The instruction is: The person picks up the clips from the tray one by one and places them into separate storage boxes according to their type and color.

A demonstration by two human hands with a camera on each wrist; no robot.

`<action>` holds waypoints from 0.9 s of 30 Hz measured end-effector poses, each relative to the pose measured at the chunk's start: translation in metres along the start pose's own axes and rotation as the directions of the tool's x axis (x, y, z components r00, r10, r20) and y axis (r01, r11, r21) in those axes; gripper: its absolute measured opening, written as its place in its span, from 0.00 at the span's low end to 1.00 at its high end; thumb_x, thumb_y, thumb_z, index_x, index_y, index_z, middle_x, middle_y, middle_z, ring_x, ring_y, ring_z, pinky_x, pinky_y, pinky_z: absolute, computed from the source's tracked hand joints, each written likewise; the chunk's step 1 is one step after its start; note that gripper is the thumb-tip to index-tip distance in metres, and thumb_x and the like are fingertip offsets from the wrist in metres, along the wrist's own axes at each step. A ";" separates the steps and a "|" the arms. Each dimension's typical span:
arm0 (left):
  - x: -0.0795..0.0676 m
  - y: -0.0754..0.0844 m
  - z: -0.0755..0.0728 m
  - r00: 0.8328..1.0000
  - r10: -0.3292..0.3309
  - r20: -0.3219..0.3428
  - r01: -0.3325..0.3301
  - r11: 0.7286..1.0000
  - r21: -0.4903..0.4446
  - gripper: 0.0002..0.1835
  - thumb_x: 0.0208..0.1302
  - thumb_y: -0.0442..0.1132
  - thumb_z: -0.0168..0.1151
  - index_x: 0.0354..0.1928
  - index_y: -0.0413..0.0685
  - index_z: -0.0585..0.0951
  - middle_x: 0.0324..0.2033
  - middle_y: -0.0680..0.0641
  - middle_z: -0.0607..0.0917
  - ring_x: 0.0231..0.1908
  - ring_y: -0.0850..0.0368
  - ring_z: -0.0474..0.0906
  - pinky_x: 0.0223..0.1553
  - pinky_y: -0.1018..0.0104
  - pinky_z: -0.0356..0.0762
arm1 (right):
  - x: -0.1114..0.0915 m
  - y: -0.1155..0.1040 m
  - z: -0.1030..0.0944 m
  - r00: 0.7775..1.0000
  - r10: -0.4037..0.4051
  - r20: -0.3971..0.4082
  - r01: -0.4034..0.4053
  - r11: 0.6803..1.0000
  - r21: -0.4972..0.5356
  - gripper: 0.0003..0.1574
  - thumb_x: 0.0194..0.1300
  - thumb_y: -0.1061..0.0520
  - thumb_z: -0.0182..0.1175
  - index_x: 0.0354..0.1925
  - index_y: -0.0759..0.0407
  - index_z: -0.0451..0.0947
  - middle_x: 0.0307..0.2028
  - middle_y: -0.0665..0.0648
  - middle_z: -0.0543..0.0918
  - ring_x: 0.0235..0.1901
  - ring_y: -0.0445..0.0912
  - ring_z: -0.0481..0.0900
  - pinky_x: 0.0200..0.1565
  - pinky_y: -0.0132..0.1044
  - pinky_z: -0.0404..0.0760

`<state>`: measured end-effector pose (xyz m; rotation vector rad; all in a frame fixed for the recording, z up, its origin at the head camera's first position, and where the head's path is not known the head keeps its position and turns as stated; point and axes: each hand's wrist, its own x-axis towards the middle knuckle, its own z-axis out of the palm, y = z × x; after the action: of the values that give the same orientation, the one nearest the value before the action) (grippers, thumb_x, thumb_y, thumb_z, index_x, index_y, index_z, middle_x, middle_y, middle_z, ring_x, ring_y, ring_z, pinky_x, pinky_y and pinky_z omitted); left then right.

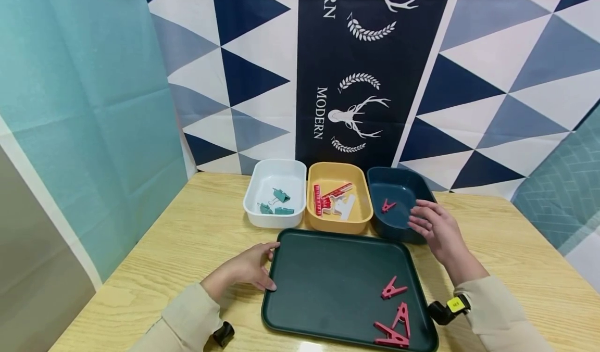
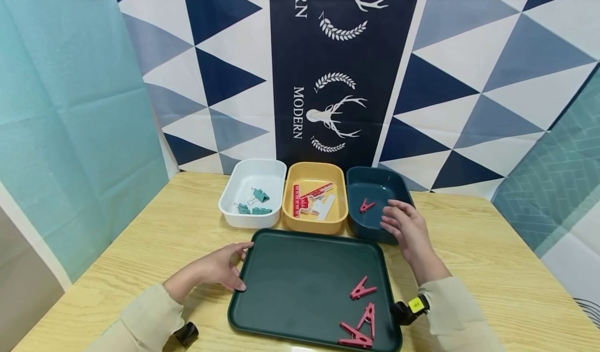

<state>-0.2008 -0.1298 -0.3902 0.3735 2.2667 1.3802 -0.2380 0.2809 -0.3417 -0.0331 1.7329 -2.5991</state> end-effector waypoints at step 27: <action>-0.001 0.002 0.002 1.000 0.003 -0.006 -0.003 1.000 0.001 0.52 0.40 0.20 0.72 0.69 0.39 0.55 0.46 0.41 0.64 0.28 0.52 0.78 0.26 0.60 0.82 | -0.029 0.027 -0.004 0.888 -0.116 0.444 0.456 0.339 -0.823 0.32 0.55 0.53 0.68 0.57 0.54 0.71 0.54 0.55 0.70 0.52 0.47 0.65 0.51 0.34 0.72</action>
<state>-0.1990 -0.1281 -0.3888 0.3735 2.2730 1.3829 -0.2087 0.2752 -0.3690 -0.7890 2.9330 -1.1929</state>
